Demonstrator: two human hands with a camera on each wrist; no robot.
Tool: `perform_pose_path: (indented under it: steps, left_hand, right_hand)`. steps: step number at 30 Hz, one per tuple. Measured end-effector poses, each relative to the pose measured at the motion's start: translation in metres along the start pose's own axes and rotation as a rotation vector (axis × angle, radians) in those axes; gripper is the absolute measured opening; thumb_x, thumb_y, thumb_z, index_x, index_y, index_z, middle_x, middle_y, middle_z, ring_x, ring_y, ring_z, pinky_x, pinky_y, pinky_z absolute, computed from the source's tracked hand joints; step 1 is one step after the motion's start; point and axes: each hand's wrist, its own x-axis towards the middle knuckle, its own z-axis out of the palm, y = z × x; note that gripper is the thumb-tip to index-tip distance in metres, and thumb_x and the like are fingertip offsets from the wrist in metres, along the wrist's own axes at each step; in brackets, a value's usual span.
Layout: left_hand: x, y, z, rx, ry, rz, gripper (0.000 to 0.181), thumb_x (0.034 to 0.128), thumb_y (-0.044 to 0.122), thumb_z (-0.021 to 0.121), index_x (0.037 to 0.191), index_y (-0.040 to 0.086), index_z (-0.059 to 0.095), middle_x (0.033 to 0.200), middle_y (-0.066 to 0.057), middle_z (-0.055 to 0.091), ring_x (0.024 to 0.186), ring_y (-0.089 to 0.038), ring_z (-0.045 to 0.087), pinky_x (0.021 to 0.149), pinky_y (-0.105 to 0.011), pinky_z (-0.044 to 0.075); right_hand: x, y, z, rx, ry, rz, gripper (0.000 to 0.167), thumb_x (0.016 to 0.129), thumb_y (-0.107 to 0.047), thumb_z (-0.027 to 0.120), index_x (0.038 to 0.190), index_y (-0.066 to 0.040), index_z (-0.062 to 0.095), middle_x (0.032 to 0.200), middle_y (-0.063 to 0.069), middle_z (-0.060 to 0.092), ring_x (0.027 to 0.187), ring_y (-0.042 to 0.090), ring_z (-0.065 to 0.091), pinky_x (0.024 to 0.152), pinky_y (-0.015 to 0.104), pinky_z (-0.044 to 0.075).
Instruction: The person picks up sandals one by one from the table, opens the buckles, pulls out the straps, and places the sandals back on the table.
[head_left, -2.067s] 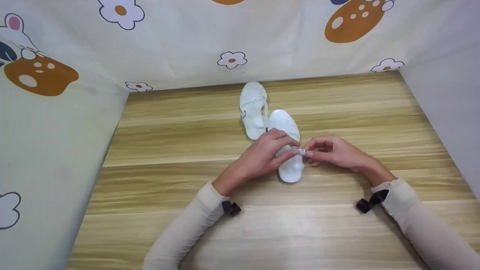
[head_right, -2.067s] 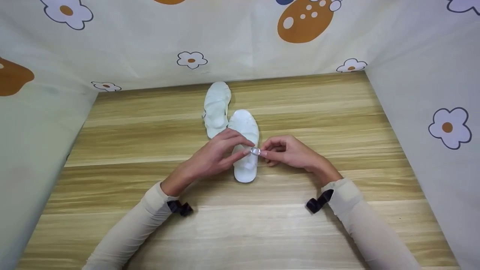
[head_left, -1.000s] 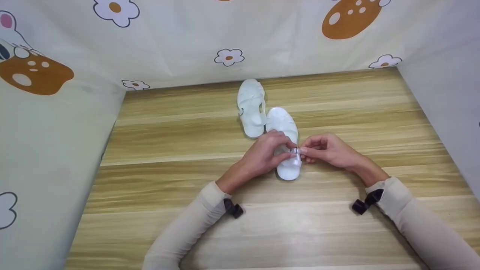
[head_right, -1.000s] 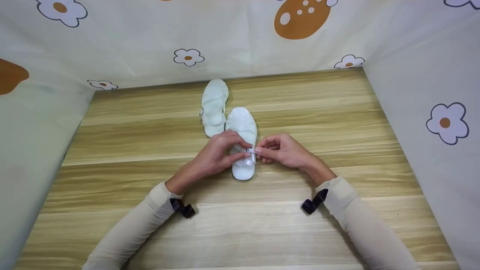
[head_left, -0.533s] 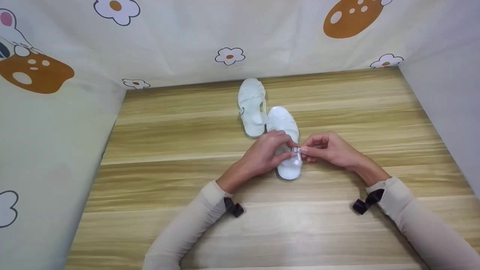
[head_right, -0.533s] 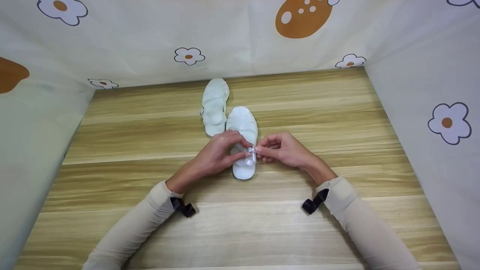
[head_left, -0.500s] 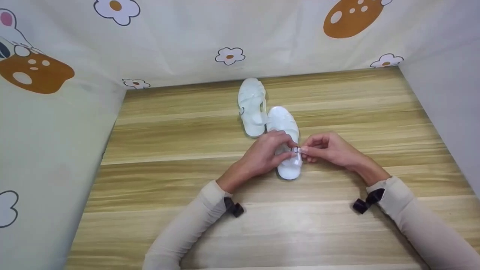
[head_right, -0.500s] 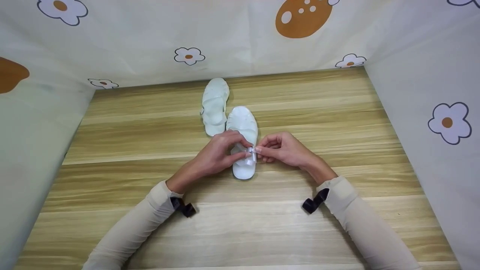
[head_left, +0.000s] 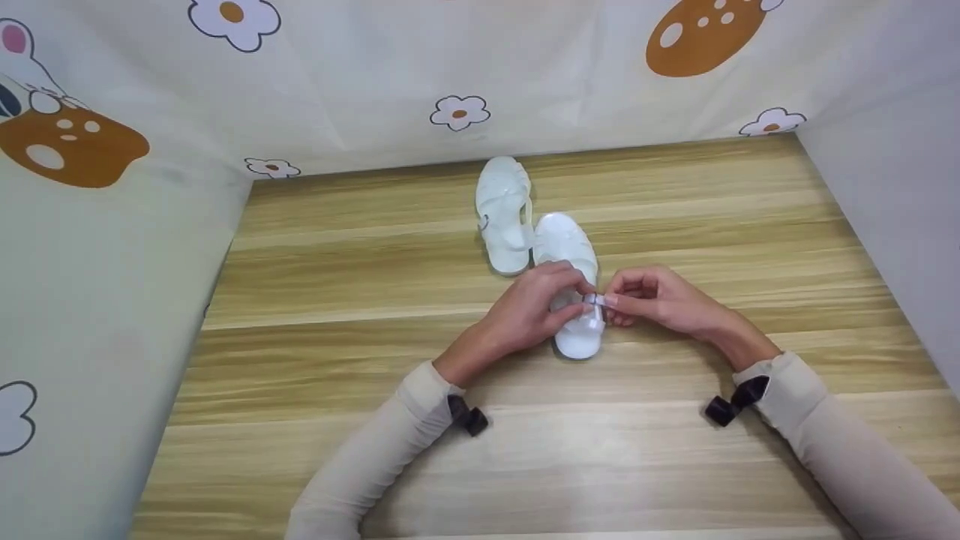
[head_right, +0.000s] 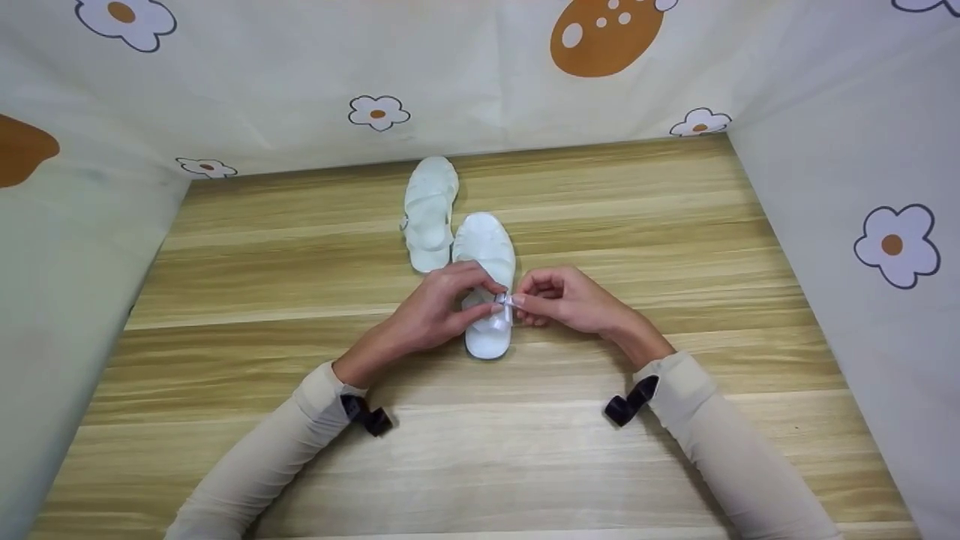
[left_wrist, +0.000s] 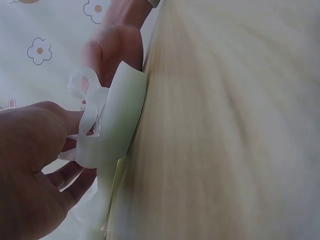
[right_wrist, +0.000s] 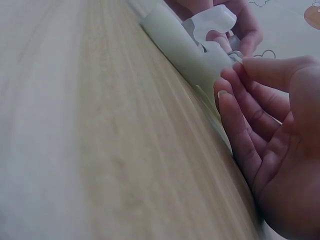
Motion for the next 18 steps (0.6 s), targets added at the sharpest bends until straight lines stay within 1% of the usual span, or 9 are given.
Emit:
perform_pose_path:
  steps: [8,13,18]
  left_hand:
    - [-0.0004,0.0012,-0.0004,-0.011,0.005,0.002,0.014,0.1016,0.019,0.077,0.113,0.012,0.076,0.110,-0.002,0.075,0.110,-0.017,0.069,0.102,-0.035,0.055]
    - [-0.0003,0.0010,-0.0004,-0.007,0.001,-0.017,0.015,0.1021,0.021,0.077,0.114,0.013,0.076,0.111,-0.002,0.076,0.110,-0.017,0.069,0.102,-0.035,0.055]
    - [0.0002,0.0014,0.0004,0.000,-0.009,-0.026,0.017,0.1025,0.022,0.076,0.116,0.012,0.076,0.114,-0.002,0.076,0.113,-0.017,0.070,0.104,-0.035,0.055]
  right_hand:
    - [0.0012,0.0011,0.0037,-0.021,0.017,-0.012,0.019,0.106,-0.010,0.068,0.108,0.009,0.069,0.096,0.008,0.076,0.084,0.013,0.071,0.075,0.025,0.063]
    - [0.0016,0.0009,0.0039,-0.038,0.031,-0.008,0.020,0.107,-0.011,0.068,0.109,0.008,0.070,0.095,0.005,0.076,0.083,0.011,0.071,0.074,0.025,0.063]
    - [0.0005,-0.0011,0.0016,-0.035,0.005,0.010,0.022,0.107,-0.012,0.067,0.108,0.009,0.069,0.094,0.003,0.075,0.084,0.011,0.071,0.076,0.025,0.063]
